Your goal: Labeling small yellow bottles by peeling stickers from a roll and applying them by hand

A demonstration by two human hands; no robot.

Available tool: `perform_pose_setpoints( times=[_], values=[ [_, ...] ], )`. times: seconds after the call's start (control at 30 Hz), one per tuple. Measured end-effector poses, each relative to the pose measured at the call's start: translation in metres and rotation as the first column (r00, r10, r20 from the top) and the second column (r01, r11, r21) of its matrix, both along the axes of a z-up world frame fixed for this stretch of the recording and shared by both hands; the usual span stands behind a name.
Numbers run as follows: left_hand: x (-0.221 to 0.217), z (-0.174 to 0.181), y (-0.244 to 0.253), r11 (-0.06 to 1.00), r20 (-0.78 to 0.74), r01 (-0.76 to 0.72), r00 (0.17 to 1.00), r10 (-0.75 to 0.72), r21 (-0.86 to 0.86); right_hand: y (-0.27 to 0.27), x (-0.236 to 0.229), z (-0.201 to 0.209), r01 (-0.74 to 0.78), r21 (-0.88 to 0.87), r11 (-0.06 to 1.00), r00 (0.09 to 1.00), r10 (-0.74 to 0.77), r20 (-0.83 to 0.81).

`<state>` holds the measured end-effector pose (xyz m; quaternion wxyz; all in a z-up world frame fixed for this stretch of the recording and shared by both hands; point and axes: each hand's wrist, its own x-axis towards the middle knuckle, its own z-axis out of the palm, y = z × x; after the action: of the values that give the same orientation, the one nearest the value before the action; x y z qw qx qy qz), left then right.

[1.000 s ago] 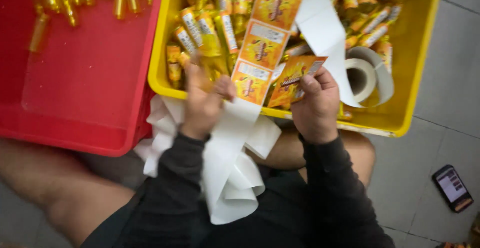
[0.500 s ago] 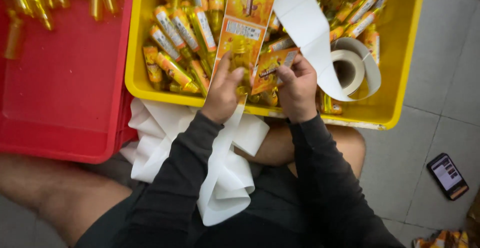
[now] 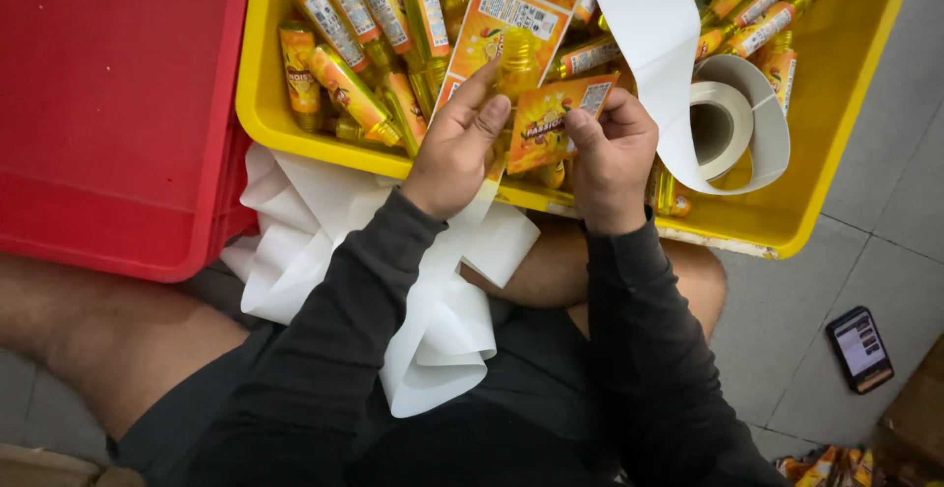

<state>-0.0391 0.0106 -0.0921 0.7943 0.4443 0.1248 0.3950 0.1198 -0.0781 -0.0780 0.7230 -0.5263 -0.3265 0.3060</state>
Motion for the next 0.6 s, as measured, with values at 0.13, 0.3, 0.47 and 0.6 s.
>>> perform_pose_setpoints(
  times=[0.13,0.3,0.47,0.6],
  values=[
    [-0.004,0.023,0.001,0.989,-0.1,0.082,0.991,-0.095,-0.125,-0.006,-0.002,0.021,-0.075,-0.126,0.989,0.995,0.066,-0.076],
    [-0.005,0.031,0.002,0.992,-0.089,0.094,0.991,-0.102,-0.087,-0.005,-0.005,0.026,-0.059,-0.13,0.99,0.997,0.051,-0.064],
    [-0.003,0.026,-0.001,0.99,-0.061,0.068,0.995,-0.076,-0.124,-0.007,-0.004,0.025,-0.061,-0.132,0.989,0.997,0.053,-0.064],
    [-0.004,0.027,0.0,0.99,-0.046,0.078,0.995,-0.084,-0.117,-0.006,-0.004,0.026,-0.061,-0.142,0.988,0.998,0.057,-0.03]
  ],
)
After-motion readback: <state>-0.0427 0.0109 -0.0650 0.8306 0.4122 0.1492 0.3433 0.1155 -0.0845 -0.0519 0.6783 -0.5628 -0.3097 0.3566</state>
